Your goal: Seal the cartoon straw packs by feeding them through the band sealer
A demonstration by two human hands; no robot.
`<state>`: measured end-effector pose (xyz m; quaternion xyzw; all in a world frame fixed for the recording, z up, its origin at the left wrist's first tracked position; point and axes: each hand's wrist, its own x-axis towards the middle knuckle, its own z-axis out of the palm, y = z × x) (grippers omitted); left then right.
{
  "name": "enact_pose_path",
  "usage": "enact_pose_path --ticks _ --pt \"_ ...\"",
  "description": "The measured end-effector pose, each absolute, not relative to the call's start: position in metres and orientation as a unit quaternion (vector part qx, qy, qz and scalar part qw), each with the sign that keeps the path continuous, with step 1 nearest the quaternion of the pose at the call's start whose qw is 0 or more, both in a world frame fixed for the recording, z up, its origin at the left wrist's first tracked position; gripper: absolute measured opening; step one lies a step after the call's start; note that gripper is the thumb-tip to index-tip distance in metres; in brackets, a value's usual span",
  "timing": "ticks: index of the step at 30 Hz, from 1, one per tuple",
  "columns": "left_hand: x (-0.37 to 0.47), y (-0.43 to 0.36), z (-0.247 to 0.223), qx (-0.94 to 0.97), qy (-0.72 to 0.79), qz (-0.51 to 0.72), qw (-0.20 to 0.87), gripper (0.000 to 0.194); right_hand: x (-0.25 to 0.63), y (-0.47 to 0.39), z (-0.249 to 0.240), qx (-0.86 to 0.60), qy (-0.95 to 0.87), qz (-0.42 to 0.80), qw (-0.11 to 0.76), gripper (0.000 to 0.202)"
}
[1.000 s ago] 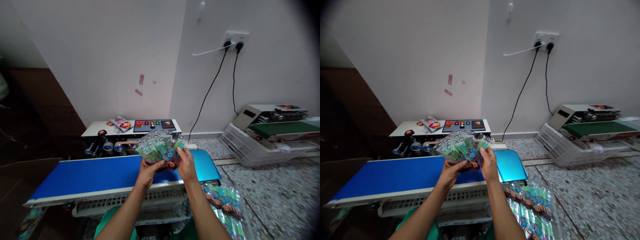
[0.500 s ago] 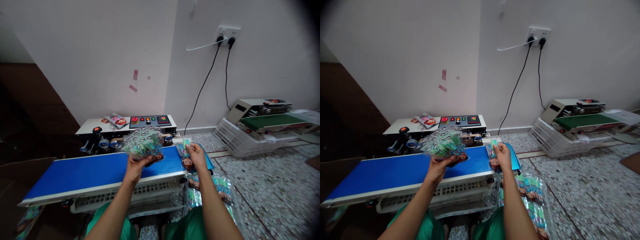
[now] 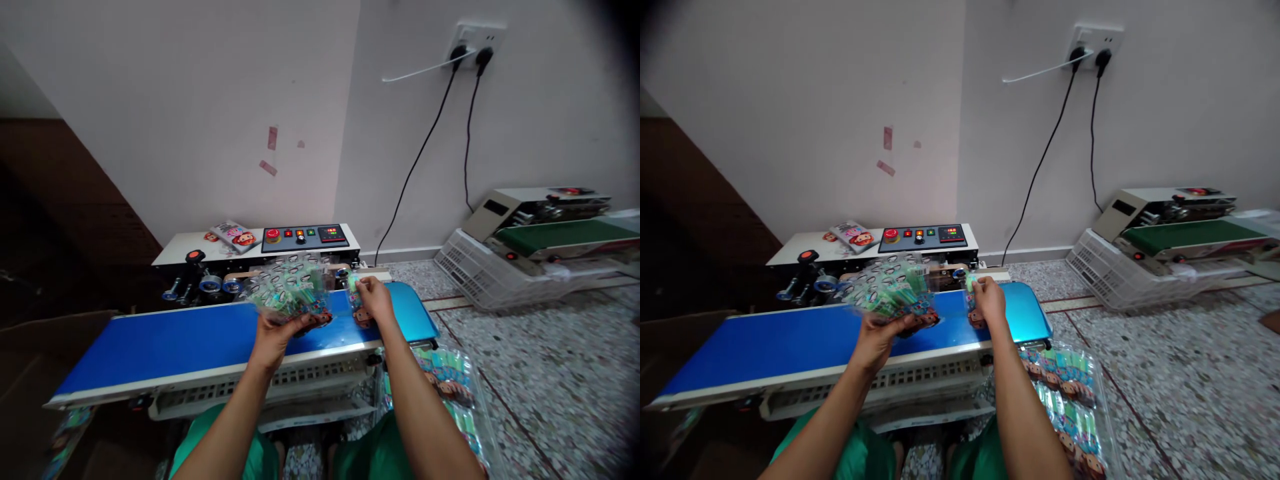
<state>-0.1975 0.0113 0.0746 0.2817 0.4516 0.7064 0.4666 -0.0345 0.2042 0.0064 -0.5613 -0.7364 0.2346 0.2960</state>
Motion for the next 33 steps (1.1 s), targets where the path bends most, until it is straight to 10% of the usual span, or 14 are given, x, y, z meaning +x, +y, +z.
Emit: enact_pose_path --ticks 11,23,33 --pt "-0.195 0.015 0.065 0.252 0.462 0.730 0.437 0.031 -0.062 0.126 0.079 -0.216 -0.719 0.555 0.359 0.041" --pt "-0.192 0.019 0.060 0.232 0.445 0.737 0.453 0.032 -0.050 0.146 0.060 -0.364 -0.546 0.466 0.593 0.033" --pt "-0.195 0.018 0.060 0.245 0.458 0.724 0.454 0.029 -0.005 0.197 0.016 -0.585 -0.684 0.241 0.364 0.035"
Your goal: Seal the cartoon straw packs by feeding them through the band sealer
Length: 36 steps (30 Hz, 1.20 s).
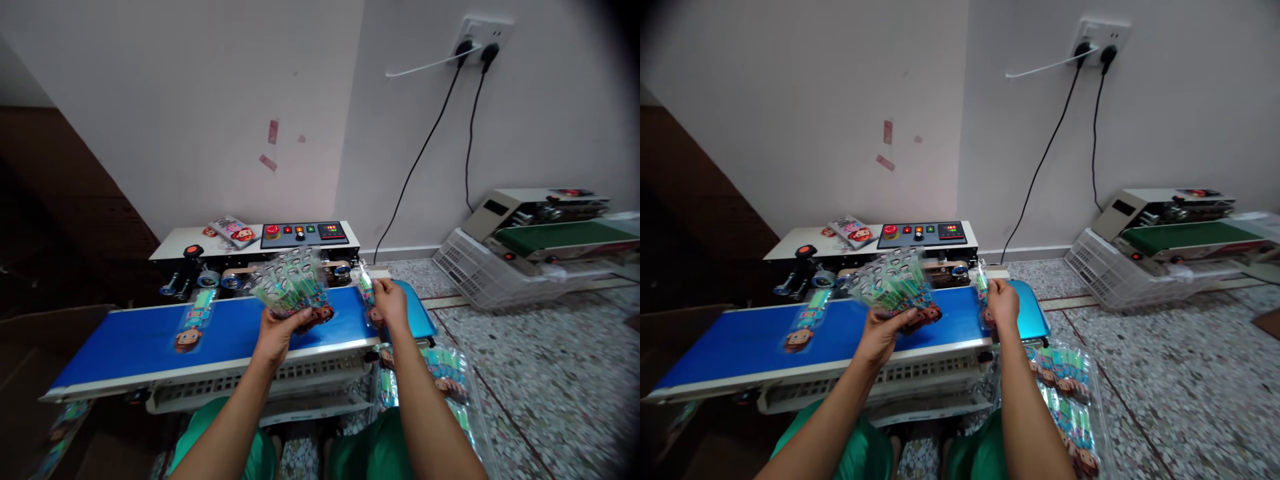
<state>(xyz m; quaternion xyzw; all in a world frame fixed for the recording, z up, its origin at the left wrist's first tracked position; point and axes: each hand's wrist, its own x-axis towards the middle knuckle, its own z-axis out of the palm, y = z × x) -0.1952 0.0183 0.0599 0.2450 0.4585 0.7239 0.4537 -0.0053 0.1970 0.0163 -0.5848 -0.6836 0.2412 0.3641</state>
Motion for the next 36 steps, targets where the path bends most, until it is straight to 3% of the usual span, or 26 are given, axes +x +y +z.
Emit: enact_pose_path --ticks 9,12,15,19,23,28,31,36 --pt "-0.193 0.017 0.066 0.237 0.463 0.705 0.482 0.033 -0.037 0.195 0.016 -0.583 -0.723 0.207 0.308 0.032" --pt "-0.191 0.018 0.065 0.221 0.464 0.726 0.456 0.032 -0.050 0.176 0.034 -0.528 -0.724 0.216 0.386 0.034" --pt "-0.191 0.020 0.061 0.208 0.465 0.738 0.443 0.035 -0.059 0.147 0.061 -0.392 -0.699 0.343 0.489 0.034" --pt "-0.191 0.021 0.059 0.205 0.456 0.749 0.435 0.039 -0.071 0.115 0.084 -0.278 -0.718 0.403 0.496 0.020" --pt "-0.189 0.021 0.064 0.202 0.453 0.755 0.430 0.038 -0.078 0.104 0.085 -0.262 -0.692 0.391 0.548 0.013" --pt "-0.189 0.022 0.061 0.207 0.463 0.742 0.439 0.031 -0.061 0.124 0.078 -0.352 -0.594 0.363 0.626 0.020" --pt "-0.192 0.021 0.056 0.222 0.460 0.724 0.463 0.026 -0.035 0.151 0.064 -0.448 -0.586 0.335 0.586 0.029" --pt "-0.195 0.021 0.058 0.235 0.449 0.727 0.463 0.030 -0.001 0.192 0.027 -0.560 -0.679 0.206 0.428 0.026"
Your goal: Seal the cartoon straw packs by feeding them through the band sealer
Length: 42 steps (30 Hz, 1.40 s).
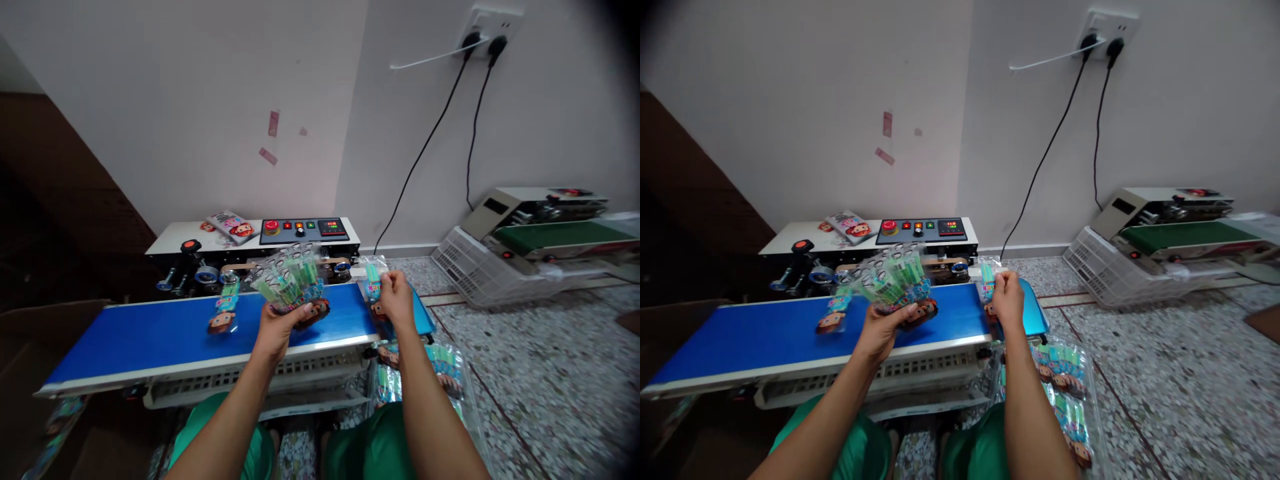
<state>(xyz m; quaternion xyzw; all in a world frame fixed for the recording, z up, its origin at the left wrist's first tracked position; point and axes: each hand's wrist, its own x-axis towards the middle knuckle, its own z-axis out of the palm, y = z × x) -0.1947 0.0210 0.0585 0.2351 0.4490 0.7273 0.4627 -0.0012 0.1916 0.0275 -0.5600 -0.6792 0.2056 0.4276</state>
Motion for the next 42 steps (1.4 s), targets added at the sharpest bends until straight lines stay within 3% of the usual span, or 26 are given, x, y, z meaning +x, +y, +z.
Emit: enact_pose_path --ticks 4,9,13,15,17,19,29,38,42 --pt "-0.194 0.021 0.062 0.236 0.456 0.725 0.460 0.033 -0.008 0.200 0.013 -0.622 -0.703 0.156 0.307 0.024" --pt "-0.189 0.020 0.064 0.224 0.467 0.720 0.461 0.034 -0.034 0.195 0.015 -0.619 -0.721 0.156 0.270 0.025" --pt "-0.188 0.021 0.063 0.211 0.467 0.724 0.463 0.038 -0.051 0.177 0.032 -0.530 -0.741 0.220 0.349 0.033" --pt "-0.189 0.021 0.062 0.212 0.466 0.724 0.462 0.039 -0.058 0.162 0.046 -0.433 -0.728 0.342 0.406 0.040" --pt "-0.190 0.021 0.060 0.215 0.466 0.723 0.463 0.040 -0.064 0.146 0.061 -0.322 -0.703 0.485 0.408 0.042" --pt "-0.190 0.021 0.058 0.219 0.465 0.725 0.458 0.040 -0.071 0.131 0.071 -0.260 -0.688 0.545 0.402 0.038" --pt "-0.182 0.024 0.062 0.215 0.474 0.728 0.446 0.040 -0.081 0.111 0.074 -0.328 -0.628 0.444 0.549 0.022" --pt "-0.179 0.022 0.065 0.245 0.456 0.716 0.468 0.033 -0.078 0.122 0.070 -0.280 -0.490 0.599 0.568 0.026" --pt "-0.180 0.021 0.067 0.239 0.442 0.716 0.484 0.036 -0.063 0.141 0.068 -0.306 -0.452 0.569 0.615 0.029"
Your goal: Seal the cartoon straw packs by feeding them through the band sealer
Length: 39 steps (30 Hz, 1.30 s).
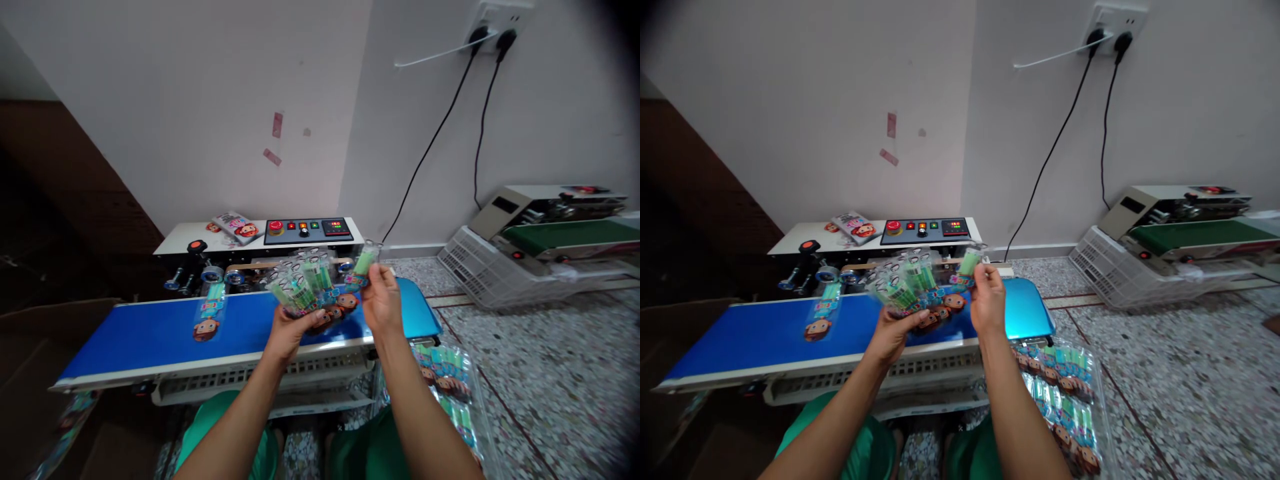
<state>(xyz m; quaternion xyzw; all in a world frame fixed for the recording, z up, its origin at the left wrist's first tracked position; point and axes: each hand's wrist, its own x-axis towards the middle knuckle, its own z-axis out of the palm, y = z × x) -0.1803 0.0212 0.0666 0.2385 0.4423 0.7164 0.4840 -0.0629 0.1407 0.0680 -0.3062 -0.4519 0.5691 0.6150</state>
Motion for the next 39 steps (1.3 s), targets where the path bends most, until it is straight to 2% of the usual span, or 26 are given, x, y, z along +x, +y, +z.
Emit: enact_pose_path --ticks 3,7,10,16,18,20,22,24,26,33,36,39 --pt "-0.185 0.021 0.065 0.237 0.441 0.703 0.505 0.039 -0.037 0.167 0.052 -0.404 -0.506 0.452 0.613 0.033" --pt "-0.188 0.020 0.065 0.237 0.448 0.707 0.493 0.038 -0.004 0.198 0.023 -0.545 -0.613 0.315 0.478 0.036" --pt "-0.186 0.021 0.066 0.238 0.446 0.708 0.492 0.036 -0.001 0.210 0.009 -0.588 -0.647 0.267 0.406 0.037" --pt "-0.182 0.020 0.065 0.232 0.452 0.693 0.511 0.039 -0.036 0.206 0.006 -0.585 -0.687 0.235 0.361 0.032" --pt "-0.182 0.020 0.065 0.231 0.455 0.694 0.507 0.038 -0.047 0.196 0.015 -0.563 -0.705 0.226 0.367 0.033" --pt "-0.182 0.021 0.064 0.230 0.458 0.703 0.494 0.038 -0.054 0.182 0.030 -0.519 -0.712 0.235 0.411 0.035" --pt "-0.183 0.022 0.062 0.234 0.465 0.708 0.478 0.035 -0.060 0.163 0.049 -0.440 -0.702 0.304 0.470 0.035" --pt "-0.184 0.022 0.060 0.241 0.471 0.712 0.462 0.031 -0.065 0.143 0.067 -0.340 -0.693 0.408 0.487 0.031" --pt "-0.184 0.023 0.058 0.243 0.472 0.719 0.448 0.032 -0.071 0.127 0.080 -0.295 -0.686 0.448 0.492 0.025" --pt "-0.184 0.023 0.057 0.223 0.467 0.722 0.460 0.032 -0.064 0.129 0.079 -0.355 -0.590 0.362 0.628 0.024" --pt "-0.186 0.022 0.057 0.222 0.466 0.707 0.484 0.031 -0.041 0.156 0.064 -0.449 -0.591 0.291 0.603 0.028" --pt "-0.188 0.022 0.057 0.233 0.463 0.698 0.494 0.029 -0.018 0.183 0.043 -0.530 -0.651 0.204 0.503 0.025"
